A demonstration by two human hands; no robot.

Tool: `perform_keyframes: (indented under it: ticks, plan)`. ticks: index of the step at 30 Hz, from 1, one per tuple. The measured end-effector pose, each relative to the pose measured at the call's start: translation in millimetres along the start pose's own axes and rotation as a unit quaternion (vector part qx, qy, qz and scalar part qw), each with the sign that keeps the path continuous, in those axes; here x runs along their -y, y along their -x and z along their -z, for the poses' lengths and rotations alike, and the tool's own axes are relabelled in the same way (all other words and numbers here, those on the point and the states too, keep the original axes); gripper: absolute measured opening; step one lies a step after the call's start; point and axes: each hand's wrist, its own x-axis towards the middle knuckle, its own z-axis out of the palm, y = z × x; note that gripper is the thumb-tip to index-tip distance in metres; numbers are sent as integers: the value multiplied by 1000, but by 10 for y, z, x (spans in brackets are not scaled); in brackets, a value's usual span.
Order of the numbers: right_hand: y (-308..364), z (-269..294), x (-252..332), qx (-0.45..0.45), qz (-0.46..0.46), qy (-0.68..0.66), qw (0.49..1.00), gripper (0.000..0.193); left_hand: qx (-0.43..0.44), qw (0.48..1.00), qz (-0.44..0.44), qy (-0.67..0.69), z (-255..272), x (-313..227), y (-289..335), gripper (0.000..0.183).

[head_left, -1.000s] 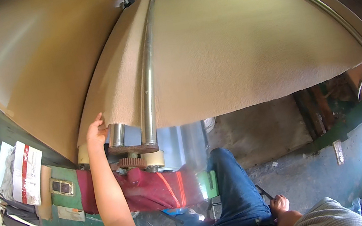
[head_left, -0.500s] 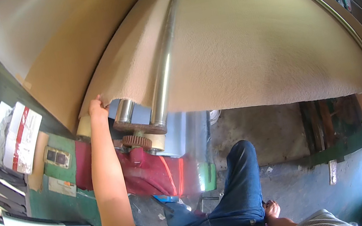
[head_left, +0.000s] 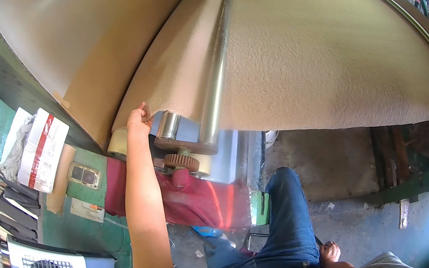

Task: The person feeds a large sheet of beige fabric through a roller machine, using both hands to guide the edges and ensure proper alignment. The person remains seated on the machine throughout the process.

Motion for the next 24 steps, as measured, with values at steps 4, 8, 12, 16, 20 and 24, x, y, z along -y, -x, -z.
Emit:
perform_keyframes:
  ticks: [4,8,12,16,20,24]
  plan:
    - [-5,-19,-44,8,-3,2,1000,20,-61,996,-1,65,-9,10,11,30]
    - [-16,-159,-191,-3,14,-4,1000,19,7,999,33,34,-18,-34,17,27]
    - [-13,-149,-174,-6,9,-11,1000,18,69,997,30,10,-128,-33,62,30]
    - [-1,-79,-96,-5,4,11,1000,18,30,999,19,-25,-70,-28,20,33]
    - [16,-41,-51,6,1,6,1000,20,-17,1000,7,13,-18,10,-62,34]
    - [13,73,68,16,4,11,1000,23,-12,998,20,60,251,-15,-325,31]
